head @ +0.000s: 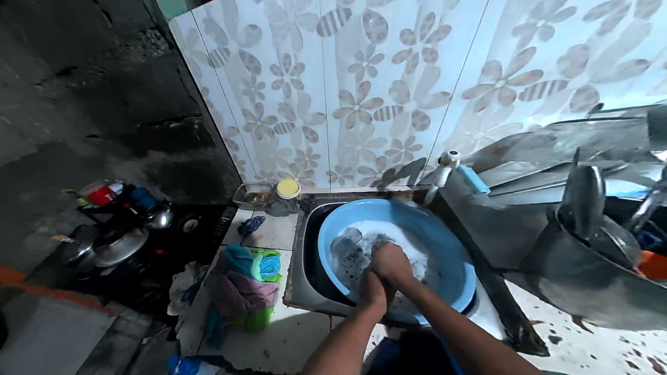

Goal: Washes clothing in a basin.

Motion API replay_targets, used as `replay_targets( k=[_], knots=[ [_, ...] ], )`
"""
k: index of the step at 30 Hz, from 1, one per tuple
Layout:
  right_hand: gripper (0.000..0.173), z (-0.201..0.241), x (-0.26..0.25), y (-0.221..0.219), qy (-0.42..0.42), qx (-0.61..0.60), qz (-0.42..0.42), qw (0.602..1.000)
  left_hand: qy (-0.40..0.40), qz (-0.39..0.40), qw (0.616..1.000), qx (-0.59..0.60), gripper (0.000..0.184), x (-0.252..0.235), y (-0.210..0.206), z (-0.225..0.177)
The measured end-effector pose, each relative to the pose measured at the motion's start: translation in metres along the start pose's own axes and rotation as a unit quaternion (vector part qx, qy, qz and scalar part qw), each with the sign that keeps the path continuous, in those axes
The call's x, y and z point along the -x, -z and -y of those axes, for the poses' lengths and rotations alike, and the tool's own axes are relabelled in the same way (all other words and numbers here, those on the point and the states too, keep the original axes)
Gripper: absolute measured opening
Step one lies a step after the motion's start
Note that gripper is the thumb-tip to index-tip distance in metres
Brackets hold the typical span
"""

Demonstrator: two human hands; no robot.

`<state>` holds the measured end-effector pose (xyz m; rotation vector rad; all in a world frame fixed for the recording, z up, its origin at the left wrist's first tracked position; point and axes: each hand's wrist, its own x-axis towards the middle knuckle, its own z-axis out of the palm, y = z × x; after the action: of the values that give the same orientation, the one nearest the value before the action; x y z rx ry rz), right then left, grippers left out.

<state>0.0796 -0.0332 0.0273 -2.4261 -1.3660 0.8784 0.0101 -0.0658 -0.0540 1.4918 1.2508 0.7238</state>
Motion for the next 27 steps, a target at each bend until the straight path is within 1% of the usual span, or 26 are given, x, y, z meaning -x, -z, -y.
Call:
replay_targets(
  k=[1,2,3,4,5,6,7,8,9,10,12,13,15,16,17,18,19,20,22,23,25,27],
  knots=[
    [0.041,-0.006,-0.003,-0.001,0.020,-0.028,0.003,0.999,-0.001,0.000,0.999,-0.036,0.031,0.003,0.002,-0.006],
    [0.045,-0.015,-0.008,-0.002,0.043,-0.069,0.012,0.997,0.007,0.011,0.994,-0.107,0.034,0.004,0.005,-0.013],
    [0.046,-0.026,-0.013,-0.002,0.064,-0.132,0.026,0.989,0.025,0.029,0.983,-0.179,0.040,0.002,0.008,-0.022],
    [0.045,-0.038,-0.017,-0.001,0.077,-0.203,0.043,0.975,0.042,0.041,0.977,-0.205,0.052,0.000,0.010,-0.025],
    [0.043,-0.053,-0.020,-0.001,0.086,-0.281,0.044,0.955,0.048,0.043,0.979,-0.192,0.068,-0.002,0.010,-0.024],
    [0.040,-0.067,-0.020,-0.001,0.092,-0.349,0.030,0.932,0.039,0.042,0.988,-0.146,0.080,-0.003,0.012,-0.020],
    [0.037,-0.081,-0.019,0.000,0.093,-0.411,0.006,0.907,0.029,0.053,0.995,-0.081,0.086,-0.002,0.014,-0.016],
    [0.035,-0.094,-0.020,0.000,0.096,-0.465,-0.015,0.880,0.024,0.063,0.998,-0.009,0.084,0.002,0.018,-0.012],
    [0.035,-0.108,-0.021,-0.002,0.103,-0.507,-0.022,0.856,0.029,0.070,0.995,0.066,0.075,0.010,0.022,-0.010],
    [0.037,-0.121,-0.020,-0.005,0.115,-0.532,-0.006,0.839,0.038,0.076,0.986,0.146,0.064,0.018,0.025,-0.008],
    [0.043,-0.143,-0.013,-0.015,0.135,-0.552,0.052,0.821,0.071,0.076,0.954,0.280,0.048,0.032,0.031,-0.008],
    [0.042,-0.148,-0.009,-0.019,0.140,-0.561,0.073,0.813,0.094,0.055,0.936,0.335,0.042,0.037,0.033,-0.013],
    [0.037,-0.151,-0.006,-0.026,0.136,-0.561,0.073,0.813,0.121,0.009,0.903,0.413,0.033,0.042,0.042,-0.029],
    [0.034,-0.150,-0.006,-0.028,0.131,-0.554,0.063,0.819,0.108,0.002,0.907,0.407,0.033,0.041,0.048,-0.035],
    [0.031,-0.151,-0.007,-0.030,0.127,-0.546,0.055,0.826,0.081,-0.005,0.934,0.347,0.034,0.039,0.054,-0.041],
    [0.030,-0.151,-0.009,-0.032,0.126,-0.539,0.050,0.832,0.041,-0.012,0.971,0.237,0.037,0.035,0.061,-0.048],
    [0.028,-0.153,-0.010,-0.033,0.129,-0.531,0.049,0.836,0.001,-0.011,0.993,0.118,0.038,0.033,0.069,-0.059],
    [0.027,-0.154,-0.009,-0.033,0.134,-0.524,0.051,0.840,-0.032,-0.007,0.998,0.052,0.042,0.033,0.075,-0.071],
    [0.024,-0.155,-0.008,-0.034,0.148,-0.521,0.054,0.839,-0.080,-0.031,0.996,0.038,0.050,0.037,0.089,-0.091],
    [0.023,-0.155,-0.008,-0.035,0.152,-0.525,0.056,0.836,-0.082,-0.060,0.995,0.005,0.053,0.040,0.098,-0.103],
    [0.022,-0.156,-0.008,-0.036,0.155,-0.532,0.063,0.830,-0.067,-0.115,0.985,-0.105,0.057,0.049,0.120,-0.128],
    [0.022,-0.158,-0.009,-0.036,0.158,-0.538,0.065,0.826,-0.118,-0.153,0.972,-0.133,0.060,0.058,0.145,-0.140]
  ],
)
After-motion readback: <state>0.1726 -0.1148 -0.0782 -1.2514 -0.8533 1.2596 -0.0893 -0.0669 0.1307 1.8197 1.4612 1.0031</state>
